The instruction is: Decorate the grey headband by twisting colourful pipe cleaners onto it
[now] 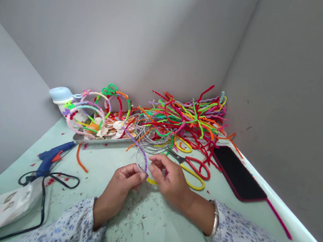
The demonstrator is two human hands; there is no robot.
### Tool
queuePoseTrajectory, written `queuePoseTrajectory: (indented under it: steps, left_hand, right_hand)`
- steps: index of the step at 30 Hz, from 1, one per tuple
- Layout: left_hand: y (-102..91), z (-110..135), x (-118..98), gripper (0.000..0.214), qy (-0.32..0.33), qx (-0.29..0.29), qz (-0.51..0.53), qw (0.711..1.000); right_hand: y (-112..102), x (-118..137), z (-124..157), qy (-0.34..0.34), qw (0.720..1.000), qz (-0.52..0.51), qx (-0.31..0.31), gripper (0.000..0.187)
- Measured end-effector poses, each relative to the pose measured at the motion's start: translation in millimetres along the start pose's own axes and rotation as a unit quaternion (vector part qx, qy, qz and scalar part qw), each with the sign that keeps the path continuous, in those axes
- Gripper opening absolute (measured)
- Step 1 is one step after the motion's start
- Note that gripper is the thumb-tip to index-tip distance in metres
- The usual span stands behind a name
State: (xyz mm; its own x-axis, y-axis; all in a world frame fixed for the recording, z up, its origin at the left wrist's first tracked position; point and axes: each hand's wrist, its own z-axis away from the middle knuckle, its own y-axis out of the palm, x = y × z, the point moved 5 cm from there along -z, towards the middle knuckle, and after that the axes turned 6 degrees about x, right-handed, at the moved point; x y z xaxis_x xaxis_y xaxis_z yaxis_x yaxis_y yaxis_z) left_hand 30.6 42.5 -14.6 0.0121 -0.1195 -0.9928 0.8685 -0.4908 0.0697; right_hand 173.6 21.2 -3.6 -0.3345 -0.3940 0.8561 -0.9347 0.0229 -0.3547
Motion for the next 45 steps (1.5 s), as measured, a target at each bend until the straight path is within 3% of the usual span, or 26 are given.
queuePoseTrajectory:
  steps: [3, 7, 13, 17, 25, 28, 31, 35, 40, 45]
  left_hand:
    - [7.0, 2, 0, 0.021, -0.018, 0.038, -0.005, 0.999]
    - [9.2, 3, -1, 0.022, -0.005, 0.05, -0.012, 0.999]
    - [5.3, 2, -2, 0.023, -0.004, 0.029, -0.008, 1.0]
    - [1.8, 1, -1, 0.021, 0.007, 0.004, 0.025, 1.0]
    - [0.1, 0, 0, 0.023, 0.013, -0.004, 0.057, 0.998]
    - [3.1, 0, 0, 0.021, 0.011, 0.022, 0.042, 0.999]
    - [6.5, 2, -2, 0.019, 0.012, 0.041, 0.003, 0.999]
    - [6.1, 4, -7, 0.02, 0.027, 0.022, -0.022, 0.999]
    - [4.0, 5, -9, 0.018, 0.043, -0.002, -0.025, 0.999]
    - [3.1, 5, -11, 0.017, 0.053, -0.006, 0.003, 0.999]
  right_hand:
    - [-1, -1, -2, -0.003, 1.0, -0.025, 0.007, 0.03]
    - [4, 6, -2, -0.034, 0.998, 0.021, 0.055, 0.023]
    - [-4, 9, 1, -0.042, 0.998, 0.044, -0.021, 0.016]
    - [-7, 15, 5, -0.083, 0.993, 0.052, -0.059, 0.017]
    - [-7, 30, 11, -0.195, 0.978, 0.067, -0.028, 0.037]
    - [-2, 27, 9, -0.179, 0.982, 0.058, 0.004, 0.039]
    - [1, 19, 5, -0.119, 0.991, 0.047, 0.023, 0.038]
    - [-1, 14, 3, -0.074, 0.997, 0.037, 0.005, 0.034]
    - [-6, 23, 10, -0.132, 0.99, 0.029, -0.037, 0.029]
    - [-5, 26, 16, -0.175, 0.984, 0.009, -0.043, 0.038]
